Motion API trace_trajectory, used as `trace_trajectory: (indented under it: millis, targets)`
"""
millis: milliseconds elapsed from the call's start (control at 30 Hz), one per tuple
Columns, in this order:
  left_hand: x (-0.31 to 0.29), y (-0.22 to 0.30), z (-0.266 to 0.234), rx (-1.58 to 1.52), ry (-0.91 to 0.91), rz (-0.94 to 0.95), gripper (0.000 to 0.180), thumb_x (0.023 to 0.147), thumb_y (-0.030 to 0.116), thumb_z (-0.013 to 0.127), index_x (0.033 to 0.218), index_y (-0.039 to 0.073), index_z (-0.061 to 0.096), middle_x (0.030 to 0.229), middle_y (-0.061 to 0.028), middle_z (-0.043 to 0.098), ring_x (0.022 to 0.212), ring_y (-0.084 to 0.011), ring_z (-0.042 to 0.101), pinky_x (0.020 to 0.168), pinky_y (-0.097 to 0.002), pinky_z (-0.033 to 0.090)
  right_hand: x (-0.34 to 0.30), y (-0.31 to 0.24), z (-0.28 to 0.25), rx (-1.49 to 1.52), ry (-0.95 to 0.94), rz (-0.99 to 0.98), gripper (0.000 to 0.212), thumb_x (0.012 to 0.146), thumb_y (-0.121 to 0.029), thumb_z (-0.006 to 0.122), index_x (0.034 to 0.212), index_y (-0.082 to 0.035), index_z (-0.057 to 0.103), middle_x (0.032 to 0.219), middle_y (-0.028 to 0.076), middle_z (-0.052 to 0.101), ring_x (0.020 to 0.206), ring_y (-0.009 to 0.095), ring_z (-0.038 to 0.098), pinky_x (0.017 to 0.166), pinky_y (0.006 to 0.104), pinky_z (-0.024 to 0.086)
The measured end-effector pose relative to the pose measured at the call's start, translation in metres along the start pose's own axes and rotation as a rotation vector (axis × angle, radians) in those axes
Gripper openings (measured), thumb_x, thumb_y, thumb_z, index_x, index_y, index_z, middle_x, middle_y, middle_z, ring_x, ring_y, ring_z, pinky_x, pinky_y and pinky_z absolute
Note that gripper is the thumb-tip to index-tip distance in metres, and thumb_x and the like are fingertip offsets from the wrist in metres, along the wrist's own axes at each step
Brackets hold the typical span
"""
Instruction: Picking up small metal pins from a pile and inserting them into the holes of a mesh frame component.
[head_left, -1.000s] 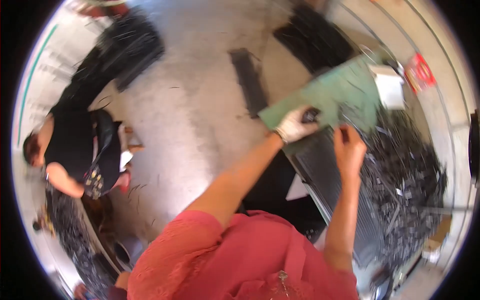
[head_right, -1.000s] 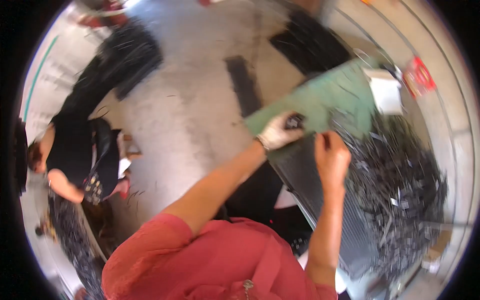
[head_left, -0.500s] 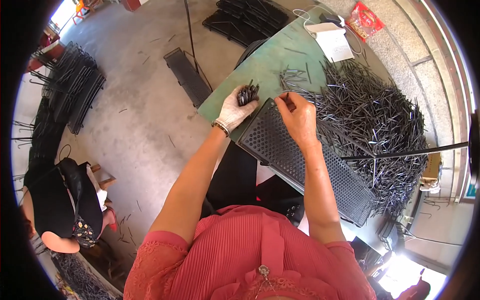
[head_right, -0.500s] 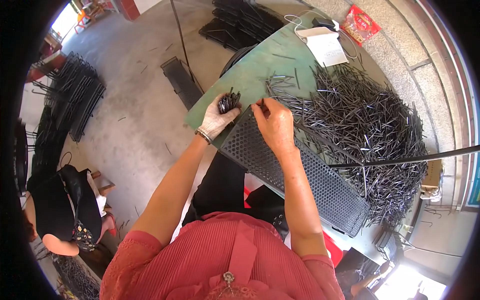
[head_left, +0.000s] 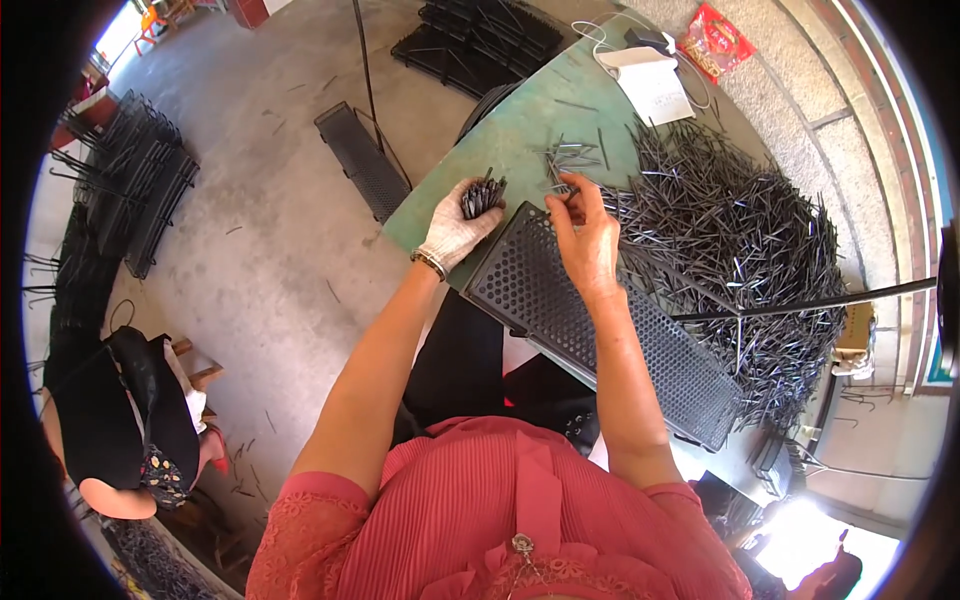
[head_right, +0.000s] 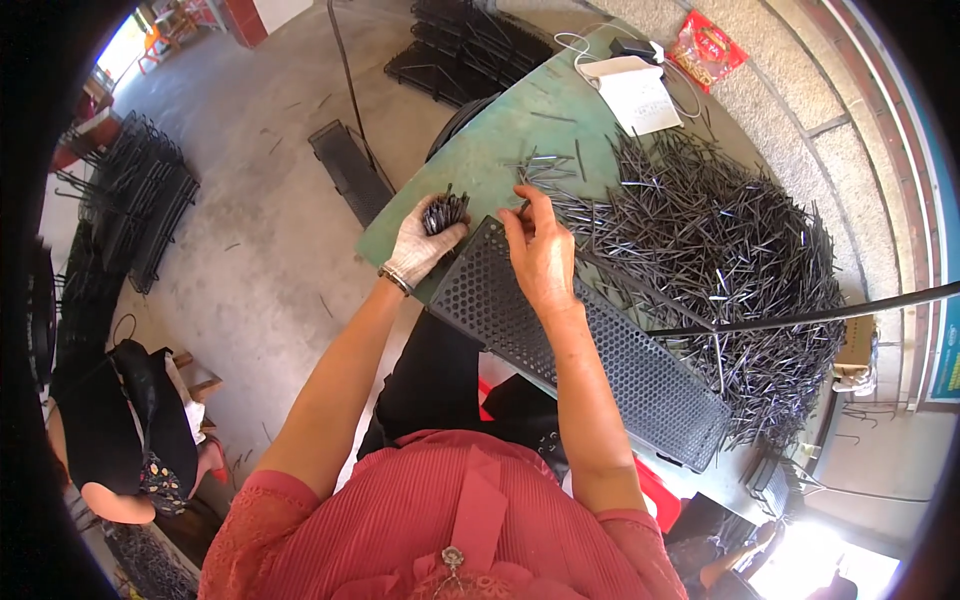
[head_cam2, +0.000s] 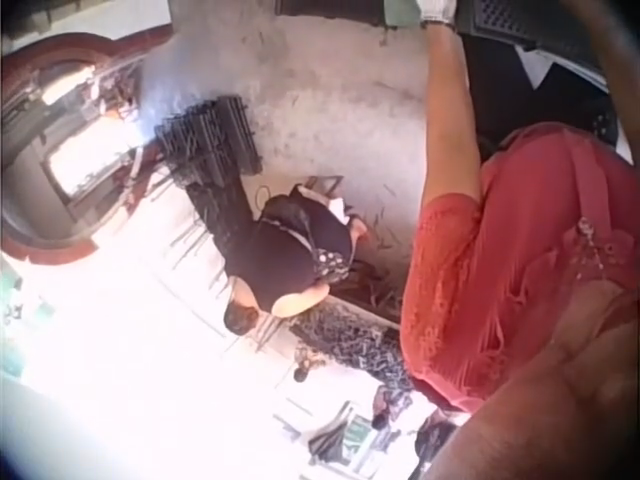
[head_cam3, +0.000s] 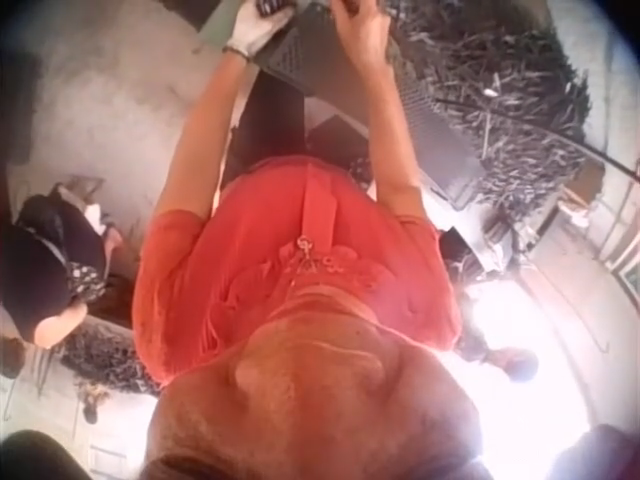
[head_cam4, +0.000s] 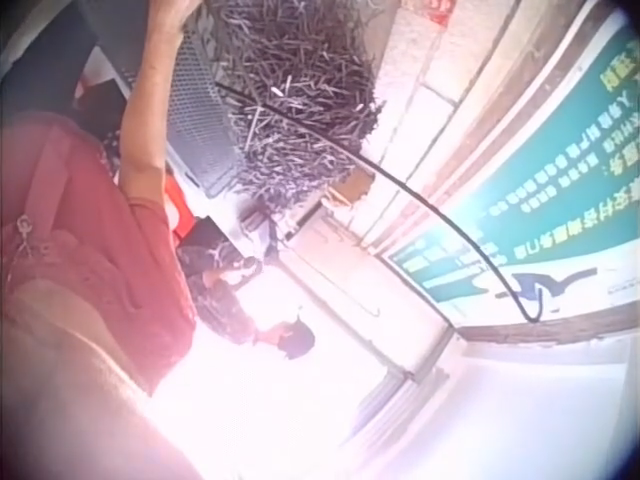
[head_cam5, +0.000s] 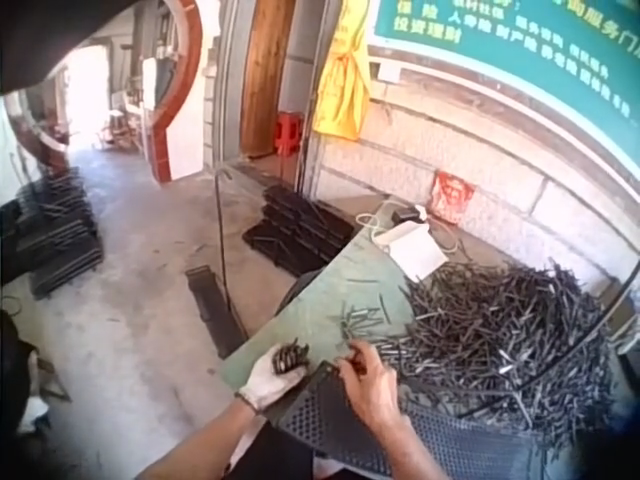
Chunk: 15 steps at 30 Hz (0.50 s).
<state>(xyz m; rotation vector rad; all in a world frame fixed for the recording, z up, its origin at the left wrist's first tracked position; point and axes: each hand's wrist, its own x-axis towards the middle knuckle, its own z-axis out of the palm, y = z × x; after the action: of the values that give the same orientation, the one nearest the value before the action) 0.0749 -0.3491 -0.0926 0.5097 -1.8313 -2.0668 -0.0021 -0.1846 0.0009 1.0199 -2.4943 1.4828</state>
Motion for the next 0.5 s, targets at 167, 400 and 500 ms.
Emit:
trace_trajectory:
  millis: [167, 400, 500]
  targets:
    - [0.0006, -0.0004, -0.0016, -0.009, 0.005, -0.042, 0.047, 0.083, 0.006, 0.069, 0.125, -0.002, 0.047, 0.104, -0.0079, 0.069, 0.094, -0.014, 0.065, 0.086, -0.0269, 0.051, -0.0025, 0.0003, 0.0014, -0.035, -0.014, 0.003, 0.033, 0.085, -0.007, 0.068, 0.116, -0.004, 0.056, 0.074, 0.012, 0.065, 0.063, 0.024, 0.065, 0.058, 0.0323, 0.051]
    - [0.0018, -0.0044, -0.0015, -0.055, 0.03, -0.005, 0.042, 0.084, 0.003, 0.068, 0.121, -0.003, 0.049, 0.104, -0.0088, 0.068, 0.094, -0.0144, 0.065, 0.086, -0.0284, 0.052, -0.0048, 0.0022, 0.0045, -0.019, -0.032, -0.044, 0.027, 0.085, -0.006, 0.068, 0.11, -0.001, 0.059, 0.082, 0.015, 0.065, 0.069, 0.025, 0.066, 0.062, 0.0331, 0.052]
    - [0.0017, -0.0032, -0.0014, -0.062, 0.013, 0.008, 0.042, 0.085, 0.003, 0.067, 0.121, -0.003, 0.048, 0.104, -0.0089, 0.068, 0.094, -0.0146, 0.064, 0.086, -0.0285, 0.051, -0.0058, 0.0032, 0.0043, -0.025, -0.042, -0.058, 0.023, 0.085, -0.005, 0.068, 0.106, 0.0, 0.062, 0.085, 0.014, 0.066, 0.071, 0.023, 0.066, 0.064, 0.0322, 0.052]
